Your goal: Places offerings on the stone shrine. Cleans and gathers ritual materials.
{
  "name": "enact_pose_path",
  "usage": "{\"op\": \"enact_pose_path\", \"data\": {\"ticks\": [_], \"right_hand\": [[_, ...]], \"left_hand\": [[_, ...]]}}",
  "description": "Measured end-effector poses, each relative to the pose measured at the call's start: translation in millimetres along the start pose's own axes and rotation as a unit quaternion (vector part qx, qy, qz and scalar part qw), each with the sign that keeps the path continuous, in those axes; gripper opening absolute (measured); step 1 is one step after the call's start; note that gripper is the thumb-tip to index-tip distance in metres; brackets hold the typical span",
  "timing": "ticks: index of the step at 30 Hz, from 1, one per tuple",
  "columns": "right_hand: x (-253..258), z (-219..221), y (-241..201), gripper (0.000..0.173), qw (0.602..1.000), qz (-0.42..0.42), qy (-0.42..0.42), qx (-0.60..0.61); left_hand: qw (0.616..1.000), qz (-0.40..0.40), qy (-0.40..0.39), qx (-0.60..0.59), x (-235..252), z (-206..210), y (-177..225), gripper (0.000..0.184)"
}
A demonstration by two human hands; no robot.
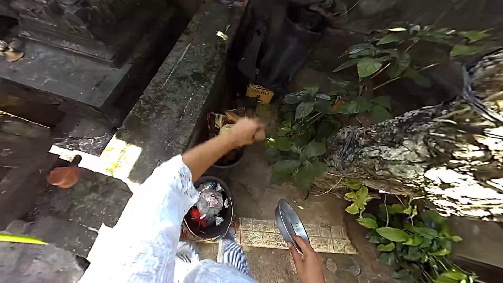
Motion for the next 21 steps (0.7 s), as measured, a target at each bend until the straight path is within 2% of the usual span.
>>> {"op": "enact_pose_path", "data": {"ticks": [2,3,4,6,8,10,12,13,14,15,17,18,19,20,21], "right_hand": [[9.0,1.9,7.3,0.027,0.999,0.018,-0.038,0.005],[15.4,5.2,12.8,0.028,0.998,0.019,-0.056,0.007],[20.6,11.4,18.2,0.028,0.997,0.016,-0.069,0.01],[37.1,23.3,29.9,0.029,0.996,0.006,-0.094,0.005],[46.0,26.9,42.3,0.031,0.992,0.018,-0.124,-0.011],[44.7,24.7,47.7,0.031,0.99,0.043,-0.136,-0.012],[46.8,20.4,50.6,0.031,0.989,0.054,-0.14,-0.002],[48.5,18.7,53.1,0.032,0.989,0.055,-0.139,0.003],[49.6,17.5,55.1,0.032,0.989,0.055,-0.14,0.007],[50.4,16.8,56.5,0.032,0.989,0.055,-0.14,0.009],[54.1,15.7,58.1,0.032,0.989,0.053,-0.141,0.003],[57.1,16.5,57.8,0.032,0.989,0.051,-0.142,0.002],[60.8,18.8,57.6,0.032,0.989,0.043,-0.139,0.005],[64.9,21.8,57.0,0.032,0.99,0.036,-0.138,0.008],[68.5,26.0,56.4,0.031,0.99,0.028,-0.135,0.01]], "left_hand": [[0.997,-0.049,-0.001,-0.051,-47.4,152.5,6.0,0.028],[0.991,-0.101,-0.017,-0.09,-75.6,219.0,1.3,0.031],[0.979,-0.17,-0.046,-0.106,-104.8,271.4,-7.6,0.036],[0.941,-0.278,-0.144,-0.128,-142.8,331.6,-25.4,0.054],[0.905,-0.304,-0.253,-0.156,-156.1,349.7,-26.6,0.073],[0.884,-0.261,-0.298,-0.248,-161.1,349.8,-29.1,0.081],[0.866,-0.216,-0.271,-0.359,-158.1,339.2,-40.8,0.077],[0.845,-0.211,-0.237,-0.43,-156.7,335.0,-46.2,0.072],[0.796,-0.236,-0.183,-0.527,-157.0,332.0,-47.6,0.066],[0.71,-0.293,-0.1,-0.632,-157.0,328.9,-42.5,0.06],[0.527,-0.423,0.073,-0.734,-144.7,327.1,-26.7,0.049],[0.467,-0.46,0.103,-0.748,-133.5,326.9,-20.1,0.053],[0.44,-0.477,0.104,-0.754,-120.2,329.4,-15.7,0.066],[0.436,-0.482,0.091,-0.755,-106.3,333.6,-12.8,0.074],[0.447,-0.489,0.078,-0.745,-94.5,338.1,-10.7,0.073]]}}
Point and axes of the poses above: each hand's wrist, its own x-axis towards the middle knuckle, its own z-axis out of the palm, y = z × x, the point moved 3 cm from there along x, towards the middle knuckle, and after that the axes turned 8 degrees about -y, right-handed, at the moved point
